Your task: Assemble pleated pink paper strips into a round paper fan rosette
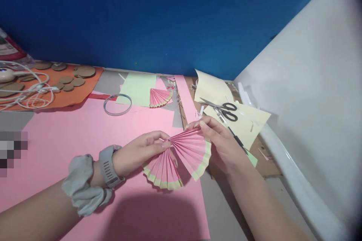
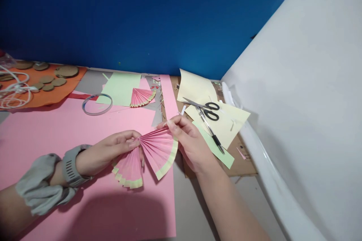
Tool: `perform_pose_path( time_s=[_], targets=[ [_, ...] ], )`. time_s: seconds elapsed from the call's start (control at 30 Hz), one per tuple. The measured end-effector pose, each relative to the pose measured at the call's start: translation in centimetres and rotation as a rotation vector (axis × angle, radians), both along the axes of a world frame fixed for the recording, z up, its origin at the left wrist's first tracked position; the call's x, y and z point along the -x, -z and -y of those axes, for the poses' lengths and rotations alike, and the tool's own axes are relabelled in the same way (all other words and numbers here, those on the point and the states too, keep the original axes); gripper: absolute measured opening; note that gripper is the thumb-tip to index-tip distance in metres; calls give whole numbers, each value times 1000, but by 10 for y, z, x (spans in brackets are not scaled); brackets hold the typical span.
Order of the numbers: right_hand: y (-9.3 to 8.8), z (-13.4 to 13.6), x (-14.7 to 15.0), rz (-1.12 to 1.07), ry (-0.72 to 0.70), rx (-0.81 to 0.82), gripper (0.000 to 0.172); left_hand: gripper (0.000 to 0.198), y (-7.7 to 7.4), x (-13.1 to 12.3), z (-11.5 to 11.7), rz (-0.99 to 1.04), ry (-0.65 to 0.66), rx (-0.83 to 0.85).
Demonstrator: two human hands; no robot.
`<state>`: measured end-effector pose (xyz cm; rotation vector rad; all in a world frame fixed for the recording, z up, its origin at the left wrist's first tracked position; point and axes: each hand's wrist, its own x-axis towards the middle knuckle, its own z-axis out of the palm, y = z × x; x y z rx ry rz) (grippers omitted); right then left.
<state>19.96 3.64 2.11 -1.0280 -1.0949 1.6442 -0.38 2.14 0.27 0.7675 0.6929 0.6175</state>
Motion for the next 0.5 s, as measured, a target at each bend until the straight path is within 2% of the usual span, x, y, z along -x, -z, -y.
perform_pose_path(
  time_s=[0.23,0.33,0.43,0.5],
  targets=[
    [1,-1,-1,25,39,-36,16,12,0,1,0,-7,35,-2],
    [-2,-1,-4,65,-28,-75,21,12,1,1,-2,-22,-18,-3],
    [-8,2,-10,282,-139,-194,31,14,2,1,-3,-33,-63,-15],
    [-13,6,-12,558,-117,-389,58,14,3,1,-3,-35,-78,-33]
  ],
)
